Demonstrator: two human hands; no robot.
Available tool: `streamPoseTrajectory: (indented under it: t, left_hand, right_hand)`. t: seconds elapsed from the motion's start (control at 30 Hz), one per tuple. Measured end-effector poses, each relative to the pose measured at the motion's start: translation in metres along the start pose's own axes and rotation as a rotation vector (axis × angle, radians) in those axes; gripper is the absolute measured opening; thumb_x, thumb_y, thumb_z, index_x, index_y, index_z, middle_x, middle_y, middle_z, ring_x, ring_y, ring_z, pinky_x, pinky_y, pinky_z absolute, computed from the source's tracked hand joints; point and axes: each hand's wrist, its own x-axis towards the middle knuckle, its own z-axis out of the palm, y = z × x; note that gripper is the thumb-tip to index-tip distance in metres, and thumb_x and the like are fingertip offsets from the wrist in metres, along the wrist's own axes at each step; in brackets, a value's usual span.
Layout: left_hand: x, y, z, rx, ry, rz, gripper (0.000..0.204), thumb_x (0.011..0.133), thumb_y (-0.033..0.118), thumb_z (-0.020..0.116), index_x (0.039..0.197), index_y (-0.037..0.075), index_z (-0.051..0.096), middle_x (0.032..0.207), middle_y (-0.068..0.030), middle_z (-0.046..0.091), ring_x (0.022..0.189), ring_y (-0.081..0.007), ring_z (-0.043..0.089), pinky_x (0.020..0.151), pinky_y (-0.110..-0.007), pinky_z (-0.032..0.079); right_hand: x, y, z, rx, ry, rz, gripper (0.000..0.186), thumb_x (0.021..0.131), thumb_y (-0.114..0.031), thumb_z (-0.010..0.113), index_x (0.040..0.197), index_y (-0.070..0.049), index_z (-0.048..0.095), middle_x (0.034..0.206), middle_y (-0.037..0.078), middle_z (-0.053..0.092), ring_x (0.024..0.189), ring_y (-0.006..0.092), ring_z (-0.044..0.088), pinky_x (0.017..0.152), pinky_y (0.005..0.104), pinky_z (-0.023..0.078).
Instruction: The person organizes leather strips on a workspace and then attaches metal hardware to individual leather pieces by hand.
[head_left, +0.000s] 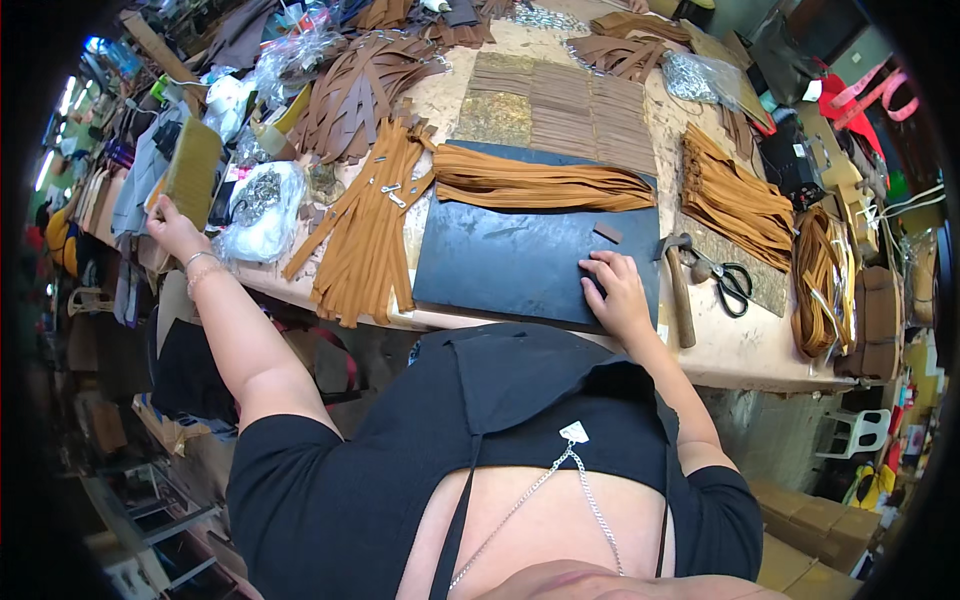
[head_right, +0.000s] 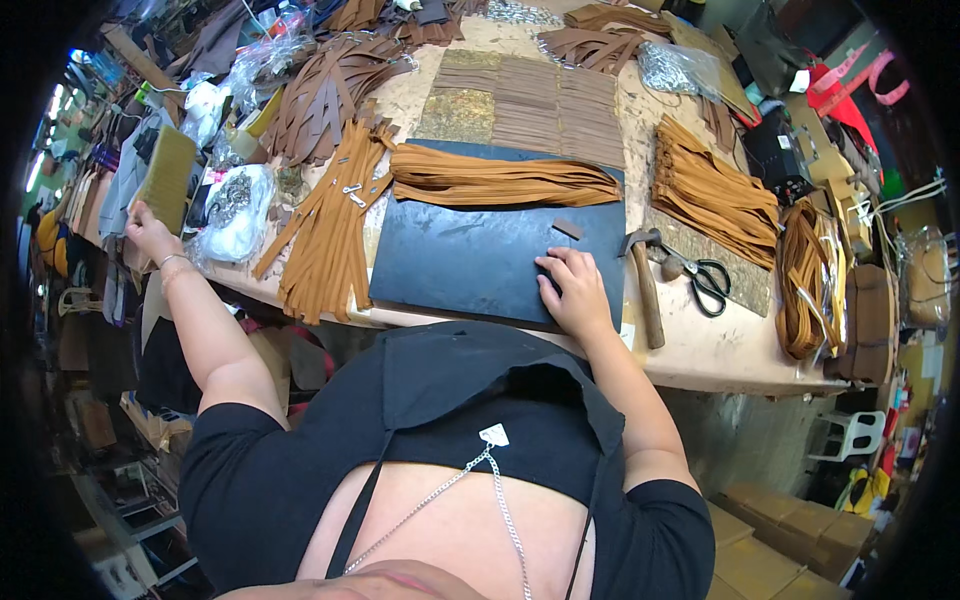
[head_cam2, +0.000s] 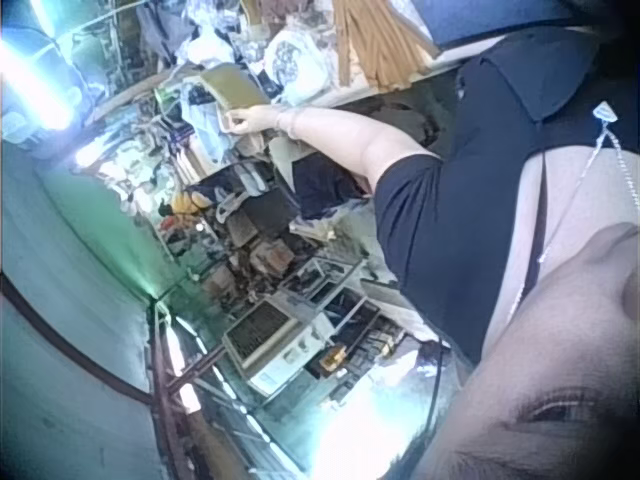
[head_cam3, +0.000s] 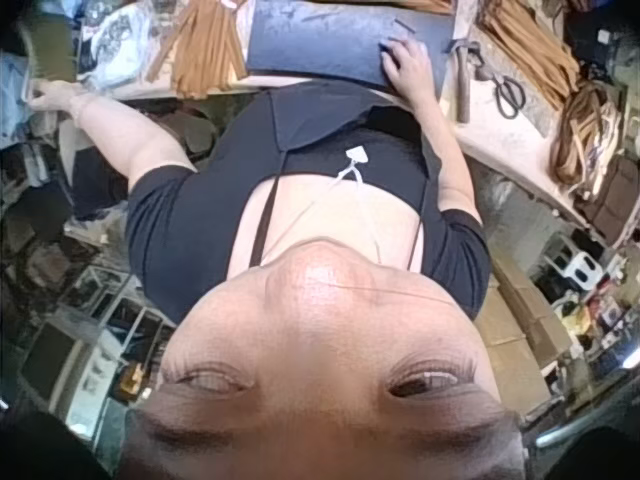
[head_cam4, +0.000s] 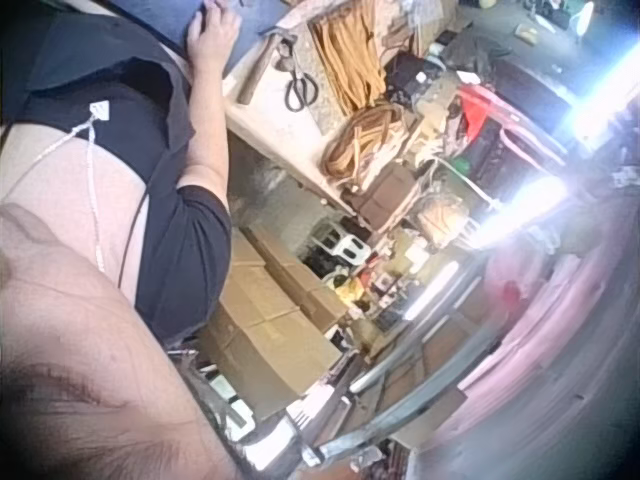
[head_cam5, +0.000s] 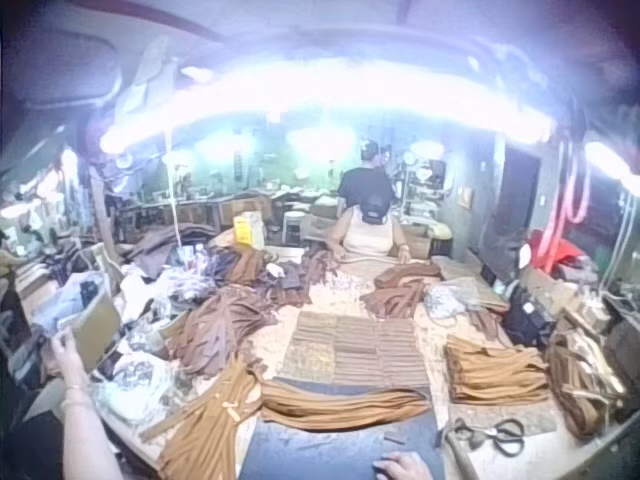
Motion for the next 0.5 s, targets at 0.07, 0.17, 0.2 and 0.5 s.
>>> streamPoseTrajectory:
  t: [0.07,0.17,0.2,0.5]
  left_hand:
    - [0.012,-0.055,-0.005,-0.002,-0.055,-0.157,0.025,0.100,0.022,0.060,0.111,-0.001,0.058,0.106,-0.0092,0.063,0.093,-0.0172,0.060,0.086,-0.033,0.050]
    - [0.018,-0.107,-0.040,0.332,-0.202,-0.224,0.033,0.099,0.026,0.062,0.119,-0.001,0.058,0.110,-0.0092,0.064,0.099,-0.0198,0.059,0.092,-0.037,0.046]
    - [0.020,-0.118,-0.045,0.320,-0.184,-0.271,0.040,0.098,0.029,0.062,0.124,-0.002,0.055,0.118,-0.0142,0.063,0.105,-0.0241,0.059,0.094,-0.037,0.046]
    - [-0.062,-0.033,0.026,1.128,0.148,-0.224,0.081,0.086,0.036,0.070,0.152,0.009,0.032,0.150,-0.0167,0.041,0.136,-0.0340,0.041,0.112,-0.048,0.034]
  right_hand:
    - [0.000,-0.002,-0.002,-0.015,-0.002,0.017,0.025,0.083,-0.014,0.070,0.108,-0.011,0.069,0.117,0.008,0.061,0.109,0.0300,0.056,0.093,0.0401,0.047]
    - [0.001,0.001,0.000,0.006,0.010,-0.023,0.025,0.083,-0.015,0.070,0.108,-0.011,0.069,0.116,0.008,0.062,0.109,0.0297,0.056,0.093,0.0400,0.047]
    - [0.001,0.001,0.001,0.010,0.005,-0.019,0.025,0.083,-0.015,0.070,0.108,-0.011,0.069,0.116,0.008,0.062,0.109,0.0297,0.056,0.093,0.0400,0.047]
    - [0.000,0.001,0.002,-0.017,0.000,0.034,0.024,0.084,-0.017,0.069,0.107,-0.011,0.068,0.117,0.006,0.061,0.113,0.0280,0.054,0.096,0.0408,0.045]
